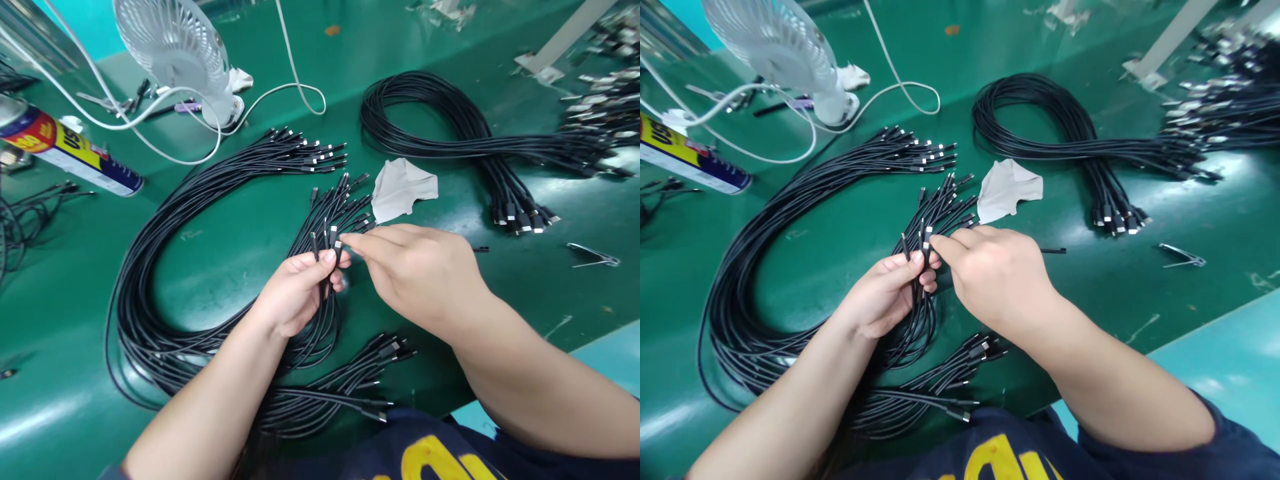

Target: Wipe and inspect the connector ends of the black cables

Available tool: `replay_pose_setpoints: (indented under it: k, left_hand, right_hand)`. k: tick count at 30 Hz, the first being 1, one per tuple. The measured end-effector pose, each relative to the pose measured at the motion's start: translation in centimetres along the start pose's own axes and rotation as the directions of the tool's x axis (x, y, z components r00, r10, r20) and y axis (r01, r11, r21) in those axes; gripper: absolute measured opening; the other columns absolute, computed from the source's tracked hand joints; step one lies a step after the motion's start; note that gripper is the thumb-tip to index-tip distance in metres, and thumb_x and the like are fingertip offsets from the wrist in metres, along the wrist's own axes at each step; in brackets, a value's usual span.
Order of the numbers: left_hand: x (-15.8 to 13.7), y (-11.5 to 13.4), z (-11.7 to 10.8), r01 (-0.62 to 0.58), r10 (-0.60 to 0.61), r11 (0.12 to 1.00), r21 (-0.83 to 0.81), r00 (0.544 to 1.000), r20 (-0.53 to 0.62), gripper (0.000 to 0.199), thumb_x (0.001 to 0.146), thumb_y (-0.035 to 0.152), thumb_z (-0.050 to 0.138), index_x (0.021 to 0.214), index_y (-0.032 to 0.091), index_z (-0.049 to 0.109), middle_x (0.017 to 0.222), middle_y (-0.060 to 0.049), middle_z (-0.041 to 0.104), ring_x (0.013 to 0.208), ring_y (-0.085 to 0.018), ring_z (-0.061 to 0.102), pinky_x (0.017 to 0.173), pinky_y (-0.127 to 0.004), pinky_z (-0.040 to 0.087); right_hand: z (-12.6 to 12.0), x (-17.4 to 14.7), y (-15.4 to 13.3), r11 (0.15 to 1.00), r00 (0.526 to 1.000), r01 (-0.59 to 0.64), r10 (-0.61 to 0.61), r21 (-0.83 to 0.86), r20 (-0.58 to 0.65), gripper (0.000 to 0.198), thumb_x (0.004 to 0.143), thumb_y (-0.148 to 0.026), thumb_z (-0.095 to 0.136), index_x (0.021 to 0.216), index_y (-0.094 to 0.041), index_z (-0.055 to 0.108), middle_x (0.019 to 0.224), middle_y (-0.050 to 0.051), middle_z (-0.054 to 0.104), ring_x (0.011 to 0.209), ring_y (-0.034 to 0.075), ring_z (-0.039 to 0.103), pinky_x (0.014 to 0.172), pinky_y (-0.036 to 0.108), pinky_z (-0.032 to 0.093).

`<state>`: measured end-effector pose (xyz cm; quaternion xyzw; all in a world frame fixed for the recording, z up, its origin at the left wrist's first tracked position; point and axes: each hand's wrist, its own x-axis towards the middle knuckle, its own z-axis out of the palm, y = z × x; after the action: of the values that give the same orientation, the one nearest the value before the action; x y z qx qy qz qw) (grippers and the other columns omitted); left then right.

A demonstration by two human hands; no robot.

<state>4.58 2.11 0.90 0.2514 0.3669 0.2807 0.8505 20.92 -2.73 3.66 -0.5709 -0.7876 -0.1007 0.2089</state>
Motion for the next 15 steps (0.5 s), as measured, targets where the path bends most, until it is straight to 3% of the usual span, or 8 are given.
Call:
replay_pose_setpoints:
  k: [6, 15]
  left_hand:
    - [0.02, -0.01, -0.02, -0.002, 0.003, 1.000, -0.013, 1.000, 0.018, 0.025, 0.065, 0.027, 0.085, 0.077, 0.009, 0.075, 0.075, -0.003, 0.064, 0.058, -0.006, 0.052, 0.056, -0.020, 0.046]
    - [0.08, 0.10, -0.08, -0.014, 0.012, 0.997, -0.071, 0.999, -0.039, 0.022, 0.071, 0.026, 0.081, 0.084, 0.008, 0.075, 0.076, -0.004, 0.065, 0.058, -0.005, 0.051, 0.056, -0.019, 0.047]
  right_hand:
    - [-0.08, 0.11, 0.40, 0.986, 0.995, -0.091, 0.083, 0.138, 0.057, 0.027, 0.092, -0.013, 0.048, 0.103, -0.017, 0.072, 0.090, 0.005, 0.077, 0.071, 0.020, 0.072, 0.056, 0.029, 0.046]
    - [-0.11, 0.08, 0.52, 0.913, 0.963, -0.211, 0.132, 0.349, 0.236, 0.037, 0.095, -0.020, 0.045, 0.131, -0.016, 0.055, 0.107, 0.006, 0.075, 0.085, 0.019, 0.072, 0.067, 0.029, 0.053]
